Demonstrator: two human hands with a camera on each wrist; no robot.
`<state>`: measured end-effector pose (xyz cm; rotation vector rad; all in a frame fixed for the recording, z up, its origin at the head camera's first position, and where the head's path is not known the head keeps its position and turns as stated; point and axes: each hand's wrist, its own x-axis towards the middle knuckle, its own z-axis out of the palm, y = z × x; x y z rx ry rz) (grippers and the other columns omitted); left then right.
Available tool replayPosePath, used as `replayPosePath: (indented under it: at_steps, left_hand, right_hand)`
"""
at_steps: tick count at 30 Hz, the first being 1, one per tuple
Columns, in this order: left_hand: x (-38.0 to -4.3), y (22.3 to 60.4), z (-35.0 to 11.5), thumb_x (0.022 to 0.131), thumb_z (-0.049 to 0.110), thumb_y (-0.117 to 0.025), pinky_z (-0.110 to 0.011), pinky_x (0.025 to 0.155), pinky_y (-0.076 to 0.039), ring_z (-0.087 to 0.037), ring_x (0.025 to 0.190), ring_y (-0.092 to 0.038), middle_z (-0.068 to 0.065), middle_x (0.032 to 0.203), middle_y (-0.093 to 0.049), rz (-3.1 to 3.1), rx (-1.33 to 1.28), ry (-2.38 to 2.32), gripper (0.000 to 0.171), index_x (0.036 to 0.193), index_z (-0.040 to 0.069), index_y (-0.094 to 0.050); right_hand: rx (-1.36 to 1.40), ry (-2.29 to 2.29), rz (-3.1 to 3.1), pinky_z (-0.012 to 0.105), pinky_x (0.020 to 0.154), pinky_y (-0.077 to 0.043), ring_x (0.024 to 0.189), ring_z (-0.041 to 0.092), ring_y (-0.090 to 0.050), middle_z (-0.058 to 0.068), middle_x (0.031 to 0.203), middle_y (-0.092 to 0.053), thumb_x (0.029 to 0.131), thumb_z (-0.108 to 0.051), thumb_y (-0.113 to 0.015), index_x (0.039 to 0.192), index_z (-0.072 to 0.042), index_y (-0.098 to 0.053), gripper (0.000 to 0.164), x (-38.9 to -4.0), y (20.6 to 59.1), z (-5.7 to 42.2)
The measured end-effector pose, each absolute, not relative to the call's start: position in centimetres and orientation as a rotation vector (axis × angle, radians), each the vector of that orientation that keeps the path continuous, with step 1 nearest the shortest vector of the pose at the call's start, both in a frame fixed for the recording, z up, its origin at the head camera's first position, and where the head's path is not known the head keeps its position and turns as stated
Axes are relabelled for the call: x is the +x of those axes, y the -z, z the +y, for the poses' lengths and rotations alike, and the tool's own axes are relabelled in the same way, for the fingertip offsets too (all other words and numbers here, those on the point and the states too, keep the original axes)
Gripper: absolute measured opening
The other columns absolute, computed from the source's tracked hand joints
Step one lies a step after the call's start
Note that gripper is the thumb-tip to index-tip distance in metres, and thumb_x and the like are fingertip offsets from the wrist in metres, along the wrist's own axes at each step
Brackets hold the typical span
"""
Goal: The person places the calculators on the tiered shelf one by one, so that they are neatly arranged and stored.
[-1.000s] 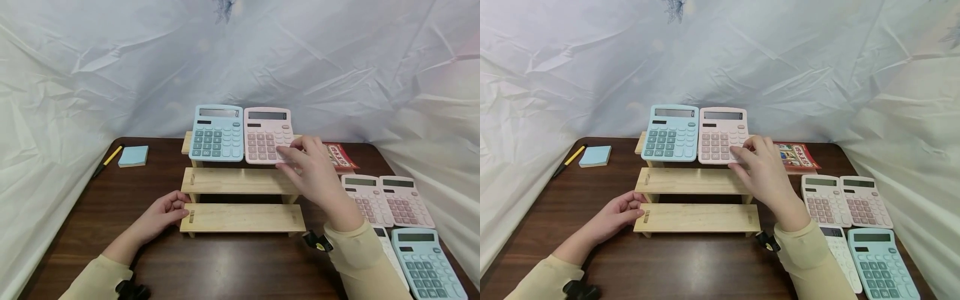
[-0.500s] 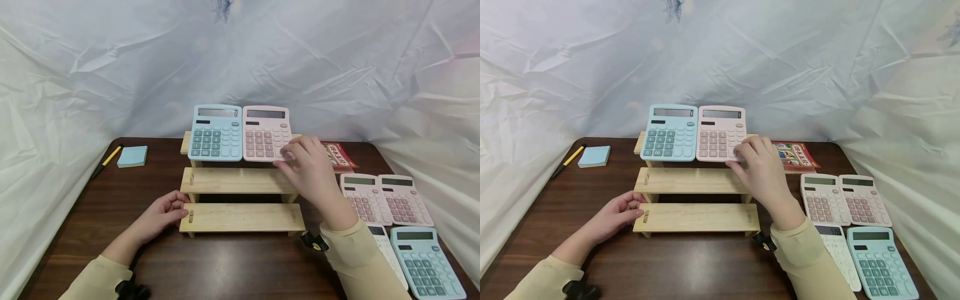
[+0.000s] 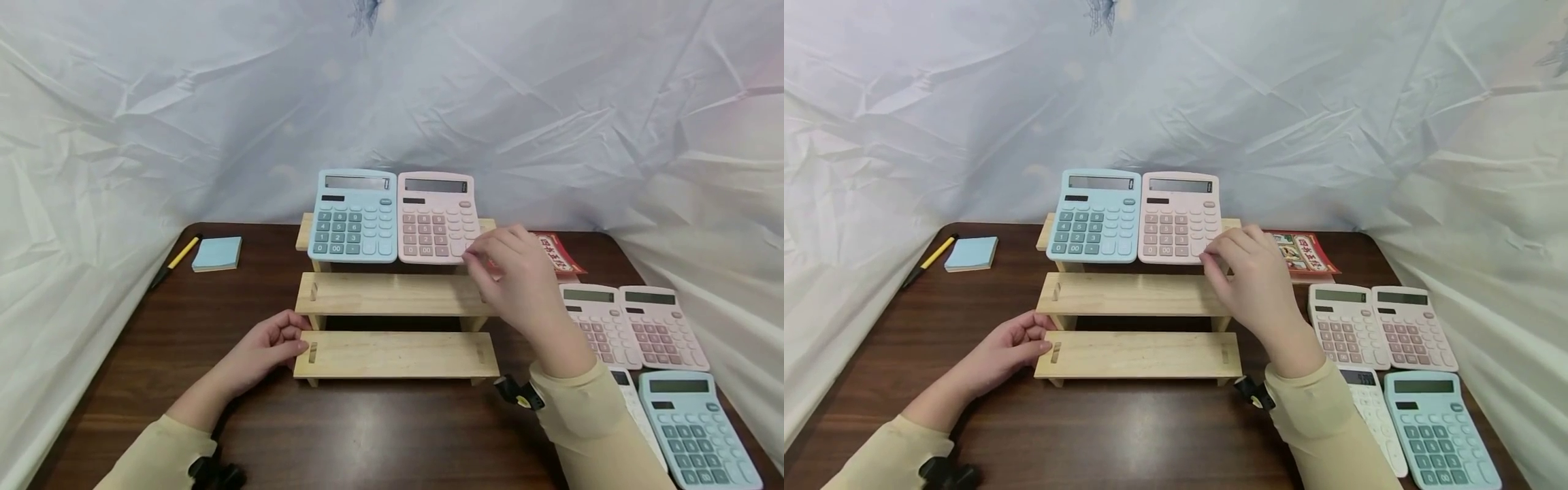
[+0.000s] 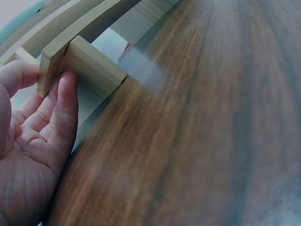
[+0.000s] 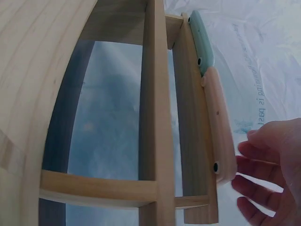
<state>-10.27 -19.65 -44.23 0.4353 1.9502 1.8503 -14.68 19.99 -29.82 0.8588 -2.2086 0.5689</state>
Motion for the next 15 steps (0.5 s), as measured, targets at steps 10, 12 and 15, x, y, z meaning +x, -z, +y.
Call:
replayPosePath:
  at_steps: [10,12,15]
  left_hand:
    - [-10.3,44.4,-19.7,0.097,0.014,-0.06,-0.042,0.067,-0.057,-0.028,0.079,-0.064,-0.022,0.099,-0.063,1.97,0.435,-1.827,0.032,0.119,-0.002,-0.044]
    - [-10.3,44.4,-19.7,0.097,0.014,-0.06,-0.042,0.067,-0.057,-0.028,0.079,-0.065,-0.022,0.099,-0.063,1.969,0.444,-1.825,0.032,0.12,-0.002,-0.044]
    - [-10.3,44.4,-19.7,0.097,0.013,-0.06,-0.042,0.066,-0.057,-0.028,0.078,-0.065,-0.023,0.098,-0.063,1.971,0.45,-1.833,0.032,0.119,-0.002,-0.044]
  right_hand:
    - [0.889,-0.581,-2.281,0.034,0.083,-0.041,0.094,0.024,-0.053,0.005,0.098,-0.064,0.088,-0.015,-0.068,0.092,-0.007,-0.072,0.01,-14.8,30.1,20.7]
    - [0.88,-0.588,-2.286,0.035,0.086,-0.041,0.096,0.024,-0.054,0.005,0.1,-0.063,0.088,-0.014,-0.068,0.095,-0.007,-0.073,0.011,-14.7,30.2,21.1]
    - [0.864,-0.598,-2.288,0.036,0.087,-0.042,0.099,0.024,-0.054,0.006,0.102,-0.062,0.087,-0.011,-0.068,0.098,-0.005,-0.073,0.013,-14.6,30.3,21.7]
